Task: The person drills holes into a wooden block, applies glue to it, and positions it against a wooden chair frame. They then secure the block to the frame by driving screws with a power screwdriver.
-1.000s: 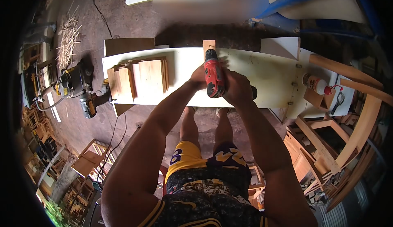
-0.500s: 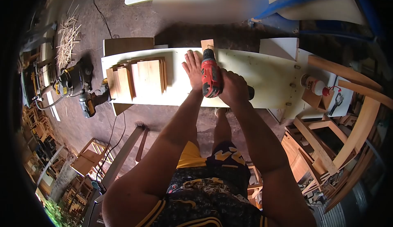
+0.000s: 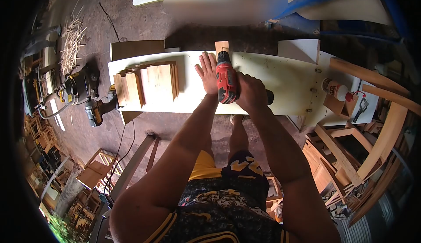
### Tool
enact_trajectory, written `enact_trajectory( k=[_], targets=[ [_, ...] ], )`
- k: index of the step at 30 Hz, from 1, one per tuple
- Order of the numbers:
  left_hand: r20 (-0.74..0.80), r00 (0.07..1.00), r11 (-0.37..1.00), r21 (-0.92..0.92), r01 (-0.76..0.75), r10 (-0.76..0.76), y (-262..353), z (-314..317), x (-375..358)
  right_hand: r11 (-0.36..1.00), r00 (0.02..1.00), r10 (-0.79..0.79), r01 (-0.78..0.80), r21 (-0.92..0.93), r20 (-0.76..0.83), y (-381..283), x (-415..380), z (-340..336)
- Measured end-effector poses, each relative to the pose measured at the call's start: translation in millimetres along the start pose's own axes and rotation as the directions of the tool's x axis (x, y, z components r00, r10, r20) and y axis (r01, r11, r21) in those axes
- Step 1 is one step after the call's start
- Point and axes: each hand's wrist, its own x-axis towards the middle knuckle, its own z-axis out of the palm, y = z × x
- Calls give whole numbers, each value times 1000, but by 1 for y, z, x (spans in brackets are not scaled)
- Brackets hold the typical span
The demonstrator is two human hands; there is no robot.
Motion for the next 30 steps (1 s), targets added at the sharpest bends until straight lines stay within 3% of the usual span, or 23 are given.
enact_trajectory(
  k=[16,20,23,30],
  targets=[
    [27,999,1000,25,19,-19,2,-1,0,995,996,80,-81,59,30,-9,-1,-7],
    [41,999,998,65,4,-6,-1,3,0,994,992,109,-110,3,61,-8,3,-6],
    [52,999,999,49,-15,12,0,1,-1,999,999,35,-35,0,-17,-8,2,-3],
    [77,997,998,59,9,-13,2,1,1,995,994,101,-101,2,32,-16,14,-7]
  ],
)
